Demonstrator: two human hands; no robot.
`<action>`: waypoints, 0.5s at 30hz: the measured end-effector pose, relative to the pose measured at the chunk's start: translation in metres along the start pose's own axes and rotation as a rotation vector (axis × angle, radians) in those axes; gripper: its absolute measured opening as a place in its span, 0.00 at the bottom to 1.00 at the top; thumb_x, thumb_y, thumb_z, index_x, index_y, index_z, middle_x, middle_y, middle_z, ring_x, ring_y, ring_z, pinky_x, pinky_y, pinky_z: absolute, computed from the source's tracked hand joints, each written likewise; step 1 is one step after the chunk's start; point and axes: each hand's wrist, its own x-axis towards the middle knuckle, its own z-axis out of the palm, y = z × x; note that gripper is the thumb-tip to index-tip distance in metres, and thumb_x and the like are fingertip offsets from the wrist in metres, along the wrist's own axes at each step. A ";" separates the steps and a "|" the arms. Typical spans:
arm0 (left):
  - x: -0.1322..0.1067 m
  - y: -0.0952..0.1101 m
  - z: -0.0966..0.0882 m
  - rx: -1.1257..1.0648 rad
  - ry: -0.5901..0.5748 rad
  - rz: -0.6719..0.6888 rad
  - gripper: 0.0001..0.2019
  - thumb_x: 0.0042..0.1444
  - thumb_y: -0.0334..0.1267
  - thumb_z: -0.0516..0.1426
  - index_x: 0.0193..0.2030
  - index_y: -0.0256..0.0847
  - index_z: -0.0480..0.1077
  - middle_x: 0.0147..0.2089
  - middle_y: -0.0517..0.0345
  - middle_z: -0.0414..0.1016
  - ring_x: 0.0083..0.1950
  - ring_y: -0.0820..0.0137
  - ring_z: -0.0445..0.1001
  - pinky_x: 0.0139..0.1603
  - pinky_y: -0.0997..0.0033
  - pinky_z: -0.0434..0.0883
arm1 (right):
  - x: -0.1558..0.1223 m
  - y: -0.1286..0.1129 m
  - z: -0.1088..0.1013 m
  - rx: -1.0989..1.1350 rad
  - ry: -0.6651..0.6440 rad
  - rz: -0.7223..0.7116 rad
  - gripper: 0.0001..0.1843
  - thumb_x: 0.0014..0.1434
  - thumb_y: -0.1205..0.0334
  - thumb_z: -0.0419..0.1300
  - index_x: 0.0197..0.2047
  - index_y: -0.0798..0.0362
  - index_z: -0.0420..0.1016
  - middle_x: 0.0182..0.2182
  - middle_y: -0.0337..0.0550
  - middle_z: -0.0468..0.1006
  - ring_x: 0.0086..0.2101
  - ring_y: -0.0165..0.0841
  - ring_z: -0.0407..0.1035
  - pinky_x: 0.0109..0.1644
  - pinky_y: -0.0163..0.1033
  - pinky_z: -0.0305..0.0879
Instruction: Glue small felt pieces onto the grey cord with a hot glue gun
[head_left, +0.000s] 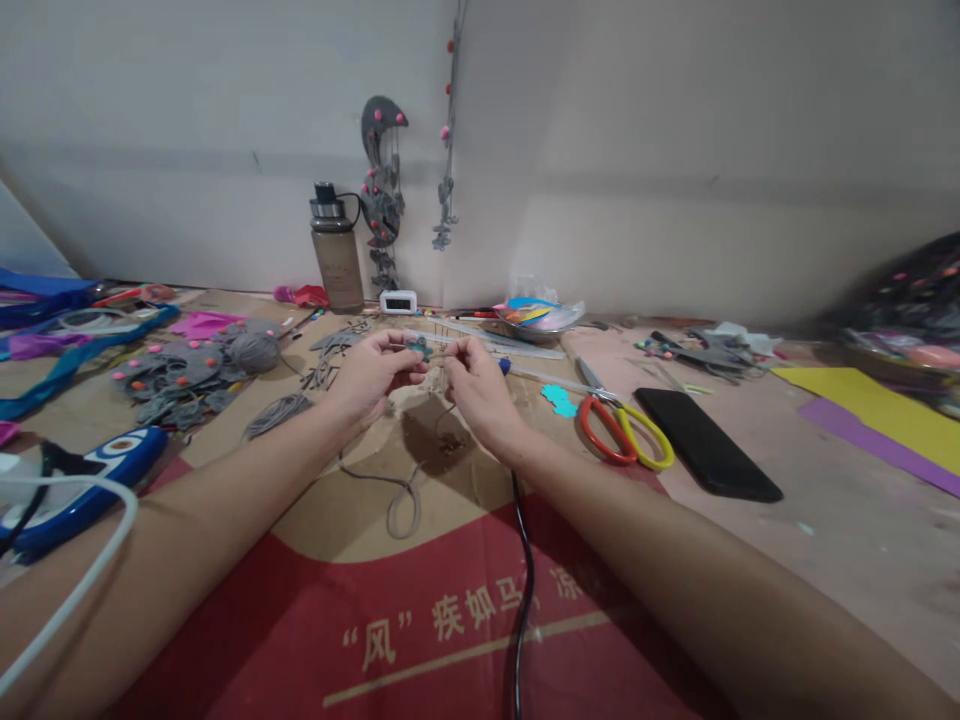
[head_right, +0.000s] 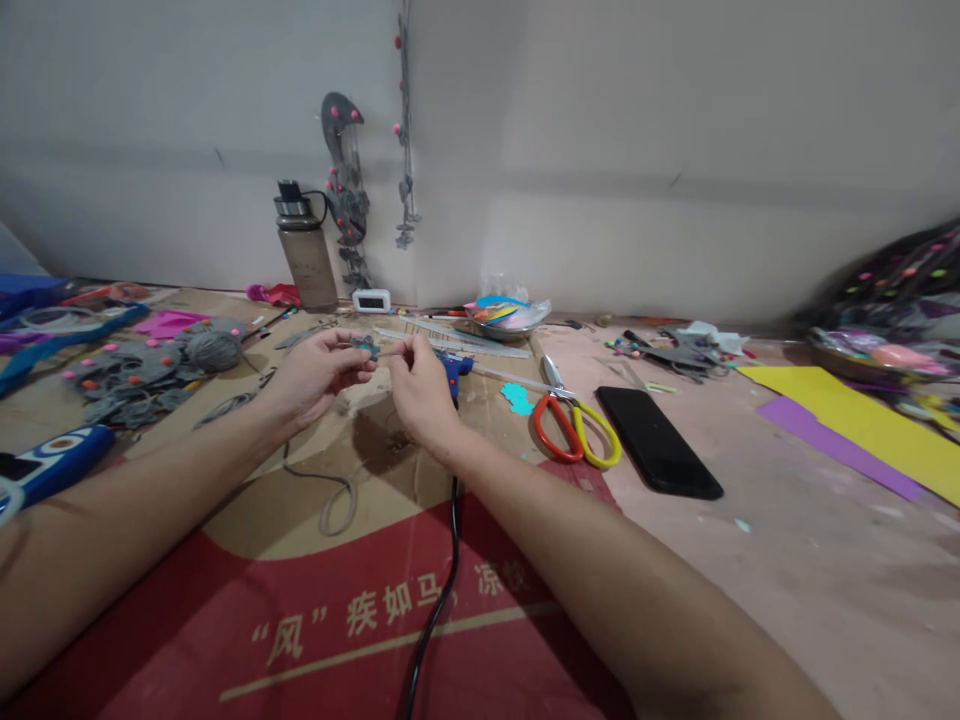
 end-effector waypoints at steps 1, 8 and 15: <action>0.000 0.000 0.000 -0.011 -0.001 -0.003 0.12 0.42 0.24 0.62 0.34 0.35 0.67 0.26 0.60 0.72 0.25 0.76 0.72 0.28 0.76 0.72 | 0.000 -0.002 -0.003 -0.052 0.024 -0.024 0.03 0.57 0.64 0.46 0.34 0.50 0.59 0.27 0.36 0.66 0.26 0.27 0.61 0.32 0.35 0.61; -0.001 -0.001 0.001 -0.047 -0.017 -0.039 0.11 0.45 0.23 0.61 0.34 0.34 0.66 0.29 0.55 0.75 0.28 0.74 0.76 0.34 0.73 0.74 | 0.002 -0.009 -0.018 -0.234 0.054 -0.227 0.04 0.57 0.63 0.54 0.33 0.52 0.69 0.32 0.41 0.72 0.35 0.31 0.65 0.41 0.38 0.60; 0.000 -0.004 -0.003 0.030 -0.023 -0.082 0.12 0.44 0.27 0.63 0.36 0.36 0.67 0.31 0.55 0.75 0.32 0.69 0.77 0.28 0.73 0.73 | 0.005 -0.008 -0.026 -0.291 0.042 -0.334 0.06 0.58 0.62 0.56 0.38 0.51 0.72 0.34 0.43 0.74 0.36 0.33 0.67 0.42 0.40 0.62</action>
